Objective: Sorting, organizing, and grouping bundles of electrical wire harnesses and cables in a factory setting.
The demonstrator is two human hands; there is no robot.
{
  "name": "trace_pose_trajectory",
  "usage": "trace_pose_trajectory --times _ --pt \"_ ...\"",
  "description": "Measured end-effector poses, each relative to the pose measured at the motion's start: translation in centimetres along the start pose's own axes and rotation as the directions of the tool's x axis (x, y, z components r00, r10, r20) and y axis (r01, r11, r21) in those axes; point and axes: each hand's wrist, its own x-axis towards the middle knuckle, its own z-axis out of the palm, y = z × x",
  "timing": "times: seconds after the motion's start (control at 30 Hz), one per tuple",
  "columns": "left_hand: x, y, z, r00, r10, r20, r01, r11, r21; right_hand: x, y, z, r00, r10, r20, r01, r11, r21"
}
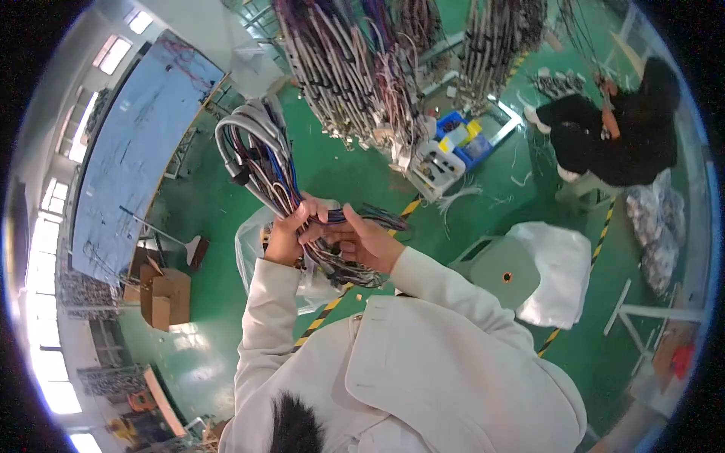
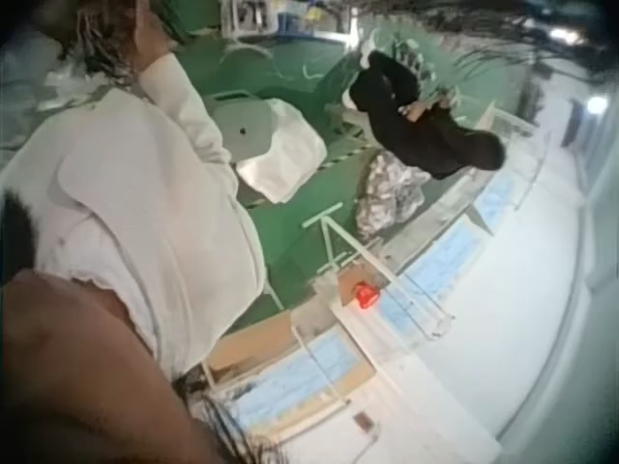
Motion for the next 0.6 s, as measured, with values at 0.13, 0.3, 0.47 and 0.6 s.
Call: trace_pose_trajectory --times 0.13,0.3,0.47,0.6 --pt "0.4 0.3 0.1 0.980 -0.137 0.144 0.114 0.981 0.159 3.5 0.7 -2.8 0.981 0.111 0.160 -0.145 0.964 0.223" --pt "-1.5 -1.9 -1.9 0.894 -0.442 -0.074 0.415 0.753 0.511 2.4 0.7 -0.5 0.958 -0.277 0.072 0.278 0.960 -0.009" --pt "-4.0 -0.8 0.4 0.938 -0.295 0.181 0.238 0.930 0.279 5.9 2.2 -6.1 0.950 -0.310 -0.051 0.294 0.822 0.488" --pt "-5.6 -0.5 0.7 0.992 -0.106 0.063 0.094 0.981 0.171 6.5 -1.3 -19.2 0.933 -0.224 -0.282 0.359 0.527 0.770"
